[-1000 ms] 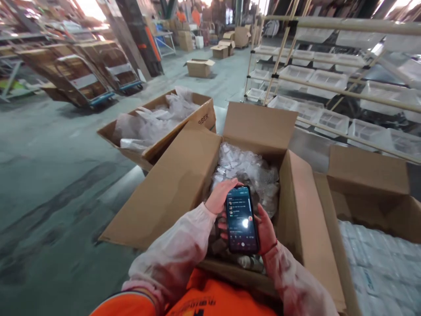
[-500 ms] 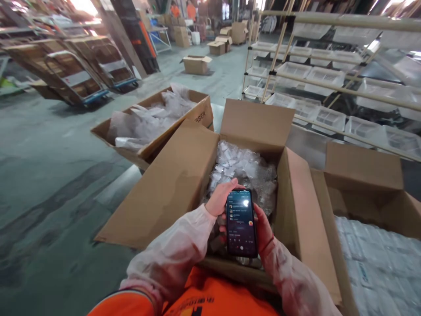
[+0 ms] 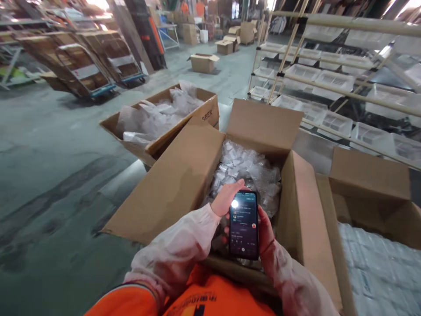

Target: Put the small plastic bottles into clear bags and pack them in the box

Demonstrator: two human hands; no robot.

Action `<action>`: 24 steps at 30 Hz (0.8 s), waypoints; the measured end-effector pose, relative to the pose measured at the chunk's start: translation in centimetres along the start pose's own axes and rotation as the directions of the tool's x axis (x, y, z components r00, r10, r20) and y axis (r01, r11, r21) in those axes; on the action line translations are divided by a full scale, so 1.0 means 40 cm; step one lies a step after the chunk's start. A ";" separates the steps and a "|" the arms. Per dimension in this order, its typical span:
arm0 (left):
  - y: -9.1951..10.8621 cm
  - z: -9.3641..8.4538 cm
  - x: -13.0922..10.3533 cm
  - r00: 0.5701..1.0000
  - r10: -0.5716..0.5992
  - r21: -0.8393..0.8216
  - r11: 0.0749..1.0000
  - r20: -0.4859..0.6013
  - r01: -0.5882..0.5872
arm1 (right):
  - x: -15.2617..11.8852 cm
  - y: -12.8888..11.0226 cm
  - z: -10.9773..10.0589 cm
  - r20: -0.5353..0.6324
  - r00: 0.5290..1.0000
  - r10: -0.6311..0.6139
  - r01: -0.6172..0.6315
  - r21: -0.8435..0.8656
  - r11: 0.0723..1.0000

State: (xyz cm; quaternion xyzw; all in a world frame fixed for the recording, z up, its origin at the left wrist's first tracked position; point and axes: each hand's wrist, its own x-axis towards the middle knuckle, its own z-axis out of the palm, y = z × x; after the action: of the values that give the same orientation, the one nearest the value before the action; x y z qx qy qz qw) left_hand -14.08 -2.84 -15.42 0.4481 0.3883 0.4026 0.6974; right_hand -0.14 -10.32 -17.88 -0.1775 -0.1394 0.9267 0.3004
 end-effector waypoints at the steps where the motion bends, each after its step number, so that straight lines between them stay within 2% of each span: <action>1: 0.001 0.000 0.000 1.000 -0.002 -0.002 1.000 0.001 0.002 | 0.000 0.000 0.002 -0.008 1.000 0.000 0.000 -0.001 1.000; 6: 0.010 0.003 -0.003 1.000 0.012 0.035 0.999 -0.016 -0.011 | 0.002 0.000 0.001 -0.022 1.000 0.015 -0.015 -0.010 1.000; 11: 0.011 0.006 -0.005 1.000 0.012 0.042 0.999 -0.007 -0.012 | 0.003 0.001 0.002 -0.030 0.999 -0.029 0.029 0.008 1.000; 17: 0.019 0.009 -0.009 1.000 0.023 0.031 0.999 0.012 -0.023 | 0.001 0.001 0.001 -0.026 1.000 0.007 -0.007 0.017 1.000; 24: 0.028 0.016 -0.014 0.999 -0.026 0.006 1.000 -0.018 0.026 | 0.003 0.000 0.000 -0.044 0.999 -0.004 0.004 0.008 1.000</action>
State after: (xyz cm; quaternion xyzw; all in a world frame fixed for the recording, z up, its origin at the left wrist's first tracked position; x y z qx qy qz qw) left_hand -13.96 -3.23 -14.07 0.4417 0.4016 0.3961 0.6977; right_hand -0.24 -10.23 -17.90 -0.1963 -0.1294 0.9225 0.3060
